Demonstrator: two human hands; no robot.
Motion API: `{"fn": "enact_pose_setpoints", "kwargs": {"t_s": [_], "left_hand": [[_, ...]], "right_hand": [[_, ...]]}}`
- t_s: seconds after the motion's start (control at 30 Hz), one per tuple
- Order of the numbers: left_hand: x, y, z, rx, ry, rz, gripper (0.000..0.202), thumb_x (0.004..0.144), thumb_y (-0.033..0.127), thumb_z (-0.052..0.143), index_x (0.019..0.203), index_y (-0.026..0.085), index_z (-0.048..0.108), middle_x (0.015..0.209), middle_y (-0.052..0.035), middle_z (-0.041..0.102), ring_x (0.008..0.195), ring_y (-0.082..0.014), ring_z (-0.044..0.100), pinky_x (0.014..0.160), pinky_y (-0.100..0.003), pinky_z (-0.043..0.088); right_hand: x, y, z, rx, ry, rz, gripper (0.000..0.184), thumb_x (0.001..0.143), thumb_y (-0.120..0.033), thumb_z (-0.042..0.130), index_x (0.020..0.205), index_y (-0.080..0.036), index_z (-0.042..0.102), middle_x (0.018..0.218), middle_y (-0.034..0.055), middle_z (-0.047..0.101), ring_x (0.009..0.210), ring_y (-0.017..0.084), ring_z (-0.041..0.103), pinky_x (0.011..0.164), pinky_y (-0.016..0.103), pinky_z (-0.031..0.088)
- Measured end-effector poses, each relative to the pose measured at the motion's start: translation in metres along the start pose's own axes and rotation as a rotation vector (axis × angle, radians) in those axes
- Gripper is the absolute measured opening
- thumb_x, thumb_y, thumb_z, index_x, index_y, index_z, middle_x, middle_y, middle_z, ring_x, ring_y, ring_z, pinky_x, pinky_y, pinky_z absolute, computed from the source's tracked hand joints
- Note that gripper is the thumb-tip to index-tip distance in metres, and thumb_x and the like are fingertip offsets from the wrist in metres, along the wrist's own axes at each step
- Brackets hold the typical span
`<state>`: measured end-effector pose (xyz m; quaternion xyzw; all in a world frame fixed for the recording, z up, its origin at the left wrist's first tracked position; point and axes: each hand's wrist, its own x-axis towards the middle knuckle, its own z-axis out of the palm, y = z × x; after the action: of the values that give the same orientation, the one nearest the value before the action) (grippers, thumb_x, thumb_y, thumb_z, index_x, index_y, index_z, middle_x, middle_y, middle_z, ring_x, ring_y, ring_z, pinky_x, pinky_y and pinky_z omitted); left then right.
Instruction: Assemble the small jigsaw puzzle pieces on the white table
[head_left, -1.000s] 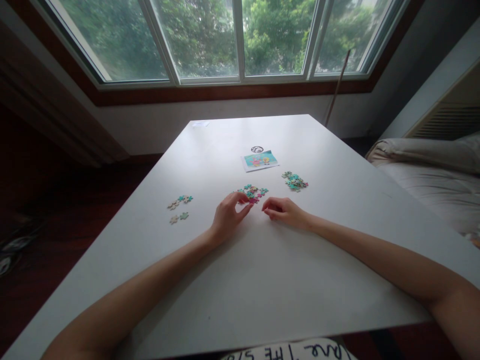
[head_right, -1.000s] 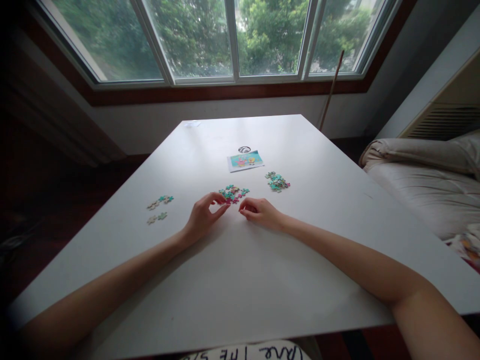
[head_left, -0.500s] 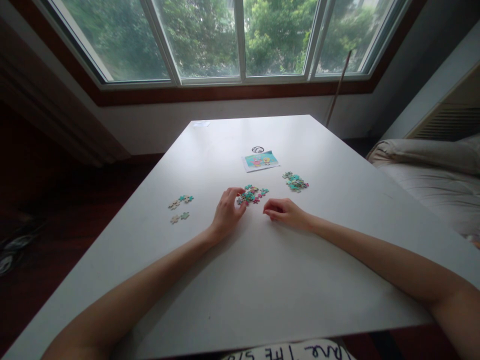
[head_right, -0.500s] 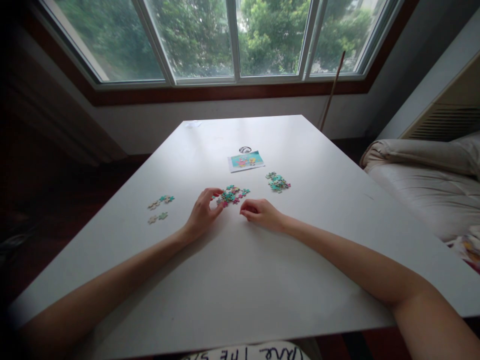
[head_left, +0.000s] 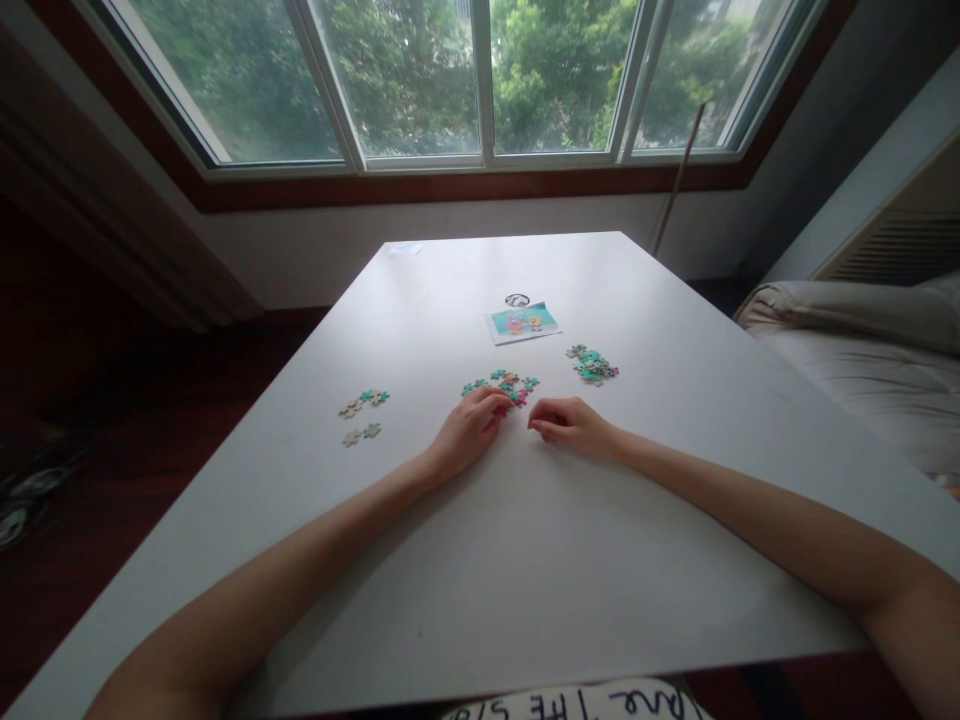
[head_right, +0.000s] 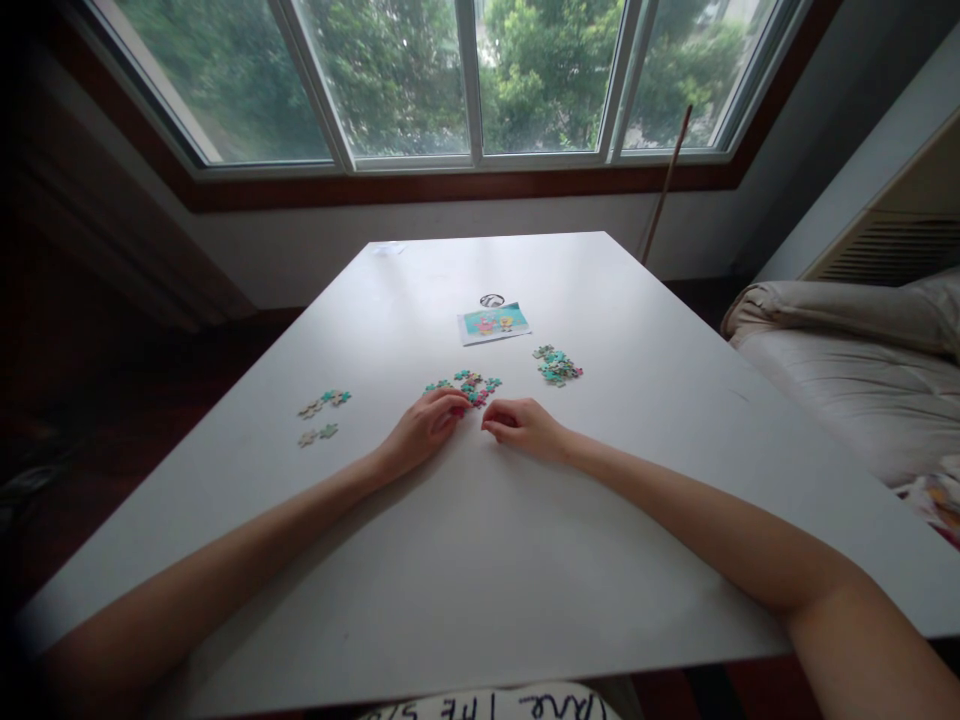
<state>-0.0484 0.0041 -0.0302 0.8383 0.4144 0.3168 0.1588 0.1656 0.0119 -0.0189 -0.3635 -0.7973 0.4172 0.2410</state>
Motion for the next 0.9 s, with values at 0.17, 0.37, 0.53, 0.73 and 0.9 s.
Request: {"fn": "enact_pose_setpoints", "kwargs": {"t_s": [0.17, 0.37, 0.53, 0.73, 0.9], "left_hand": [[-0.003, 0.000, 0.000, 0.048, 0.063, 0.000, 0.025, 0.080, 0.006, 0.050, 0.097, 0.021, 0.061, 0.107, -0.0063, 0.060, 0.103, -0.0191, 0.055, 0.093, -0.038, 0.045], [0.001, 0.002, -0.030, 0.254, -0.161, 0.015, 0.042, 0.080, 0.016, 0.056, 0.121, 0.022, 0.049, 0.124, -0.0095, 0.054, 0.111, -0.0233, 0.051, 0.093, -0.038, 0.043], [0.004, -0.011, -0.082, 0.443, -0.529, -0.137, 0.045, 0.074, 0.026, 0.064, 0.118, 0.025, 0.054, 0.124, -0.0064, 0.057, 0.108, -0.0244, 0.056, 0.088, -0.030, 0.043], [0.003, -0.056, -0.136, 0.736, -0.559, -0.484, 0.038, 0.072, 0.029, 0.054, 0.109, 0.021, 0.056, 0.112, -0.0071, 0.063, 0.091, -0.0235, 0.062, 0.070, -0.027, 0.042], [0.005, -0.081, -0.148, 0.797, -0.639, -0.663, 0.042, 0.066, 0.039, 0.057, 0.104, 0.021, 0.058, 0.107, -0.0074, 0.066, 0.089, -0.0238, 0.062, 0.059, -0.025, 0.037]], "right_hand": [[0.000, -0.001, 0.002, 0.009, -0.001, -0.002, 0.023, 0.082, -0.035, 0.052, 0.080, -0.014, 0.061, 0.057, -0.0030, 0.054, 0.052, 0.009, 0.042, 0.051, 0.020, 0.032], [0.001, -0.002, -0.001, 0.012, -0.004, -0.007, 0.022, 0.083, -0.033, 0.051, 0.081, -0.013, 0.061, 0.058, -0.0028, 0.053, 0.052, 0.009, 0.041, 0.051, 0.020, 0.031], [-0.001, 0.006, 0.000, 0.037, -0.005, 0.009, 0.022, 0.082, -0.034, 0.052, 0.079, -0.014, 0.060, 0.057, -0.0032, 0.052, 0.051, 0.008, 0.039, 0.049, 0.020, 0.030], [-0.003, 0.009, 0.000, 0.023, -0.004, 0.001, 0.023, 0.082, -0.035, 0.052, 0.079, -0.014, 0.060, 0.057, -0.0027, 0.052, 0.052, 0.009, 0.041, 0.050, 0.020, 0.031], [-0.001, 0.009, -0.002, 0.019, -0.004, -0.002, 0.021, 0.081, -0.033, 0.052, 0.079, -0.013, 0.060, 0.058, -0.0024, 0.053, 0.052, 0.009, 0.040, 0.050, 0.020, 0.031]]}}
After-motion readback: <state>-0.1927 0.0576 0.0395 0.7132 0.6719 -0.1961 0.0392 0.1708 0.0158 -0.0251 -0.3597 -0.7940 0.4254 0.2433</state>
